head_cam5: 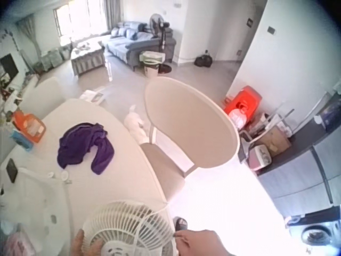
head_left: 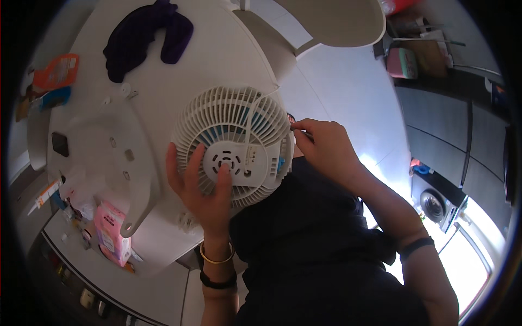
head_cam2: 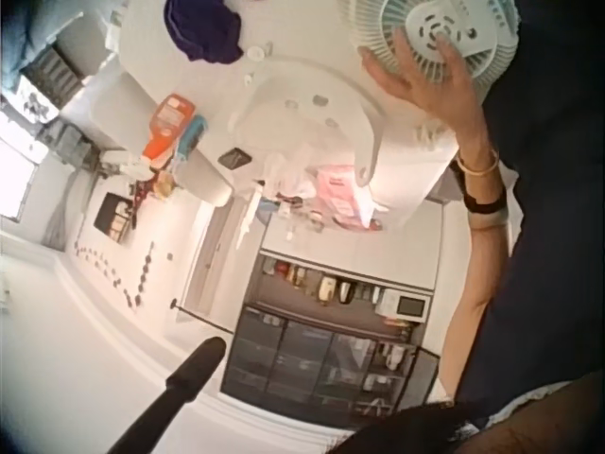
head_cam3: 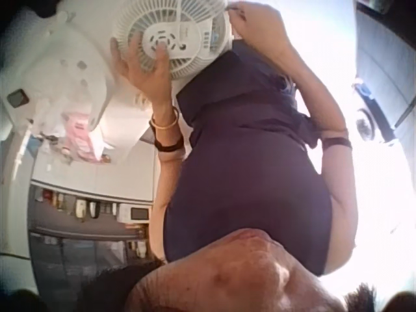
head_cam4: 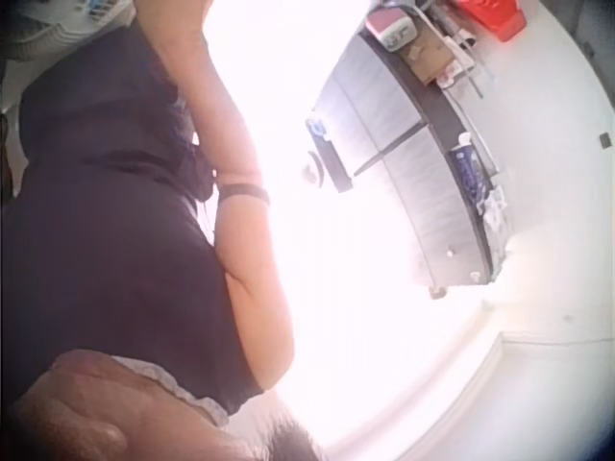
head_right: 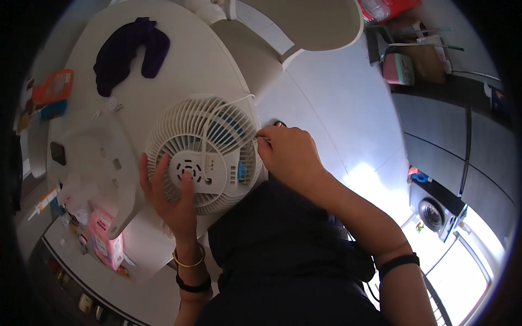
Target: Repairing a small circular desktop fan using a screwdriver.
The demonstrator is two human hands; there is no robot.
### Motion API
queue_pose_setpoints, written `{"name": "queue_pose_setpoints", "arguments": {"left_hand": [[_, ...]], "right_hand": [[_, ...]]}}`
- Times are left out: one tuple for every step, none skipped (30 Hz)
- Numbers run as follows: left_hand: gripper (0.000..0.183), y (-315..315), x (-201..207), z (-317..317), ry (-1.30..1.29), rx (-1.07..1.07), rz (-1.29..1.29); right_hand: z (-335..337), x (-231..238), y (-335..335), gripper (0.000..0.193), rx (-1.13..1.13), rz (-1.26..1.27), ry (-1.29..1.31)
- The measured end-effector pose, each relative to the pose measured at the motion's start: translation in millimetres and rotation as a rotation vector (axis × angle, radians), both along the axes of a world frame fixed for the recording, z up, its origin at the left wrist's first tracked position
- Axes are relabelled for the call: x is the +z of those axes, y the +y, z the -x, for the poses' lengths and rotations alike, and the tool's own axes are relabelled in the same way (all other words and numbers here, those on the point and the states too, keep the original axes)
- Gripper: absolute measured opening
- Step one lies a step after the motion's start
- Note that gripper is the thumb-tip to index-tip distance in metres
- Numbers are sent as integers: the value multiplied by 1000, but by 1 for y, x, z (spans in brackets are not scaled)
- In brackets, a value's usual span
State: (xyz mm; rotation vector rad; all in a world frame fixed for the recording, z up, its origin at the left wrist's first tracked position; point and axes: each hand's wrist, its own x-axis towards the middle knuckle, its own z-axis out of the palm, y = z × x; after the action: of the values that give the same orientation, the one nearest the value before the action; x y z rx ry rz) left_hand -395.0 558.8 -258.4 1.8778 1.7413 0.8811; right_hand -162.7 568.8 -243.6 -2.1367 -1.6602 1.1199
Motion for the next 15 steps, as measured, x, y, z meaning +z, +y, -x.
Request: {"name": "queue_pose_setpoints", "arguments": {"left_hand": [[43,0,0,1,-14,-4,0],[43,0,-1,1,-28,-9,0],[43,0,-1,0,-31,-1,-6],[44,0,0,-1,-22,-1,-11],[44,0,0,-2,-13,-1,-17],[44,0,0,-3,-16,6,-23],[44,-1,0,-4,-13,4,-17],[45,-2,0,-4,-10,2,-11],[45,-2,0,-4,-10,13,-18],[45,-3,0,-4,-17,5,-10],[45,-4,0,-4,-24,-3,-2],[45,-4,0,-4,-24,8,-9],[45,-4,0,-4,-16,-7,-9],[44,-3,0,-4,-7,-22,-8],[44,-3,0,-3,-6,-12,-10]], "right_hand": [[0,1,3,23,12,38,7],[-1,0,6,23,23,31,7],[-4,-2,9,24,33,59,17],[-5,-3,10,25,42,87,26],[-5,-4,11,25,49,82,22],[-4,-5,12,25,63,88,-8],[-4,-5,13,25,76,94,-37],[-2,-4,13,25,84,87,-41],[1,-2,12,26,64,76,-55],[4,-1,11,27,45,64,-69],[6,-1,9,27,55,57,-69],[7,-2,8,28,19,86,-85],[6,-3,8,28,-19,114,-100],[5,-4,11,28,-8,108,-101],[5,-4,12,29,12,117,-133]]}}
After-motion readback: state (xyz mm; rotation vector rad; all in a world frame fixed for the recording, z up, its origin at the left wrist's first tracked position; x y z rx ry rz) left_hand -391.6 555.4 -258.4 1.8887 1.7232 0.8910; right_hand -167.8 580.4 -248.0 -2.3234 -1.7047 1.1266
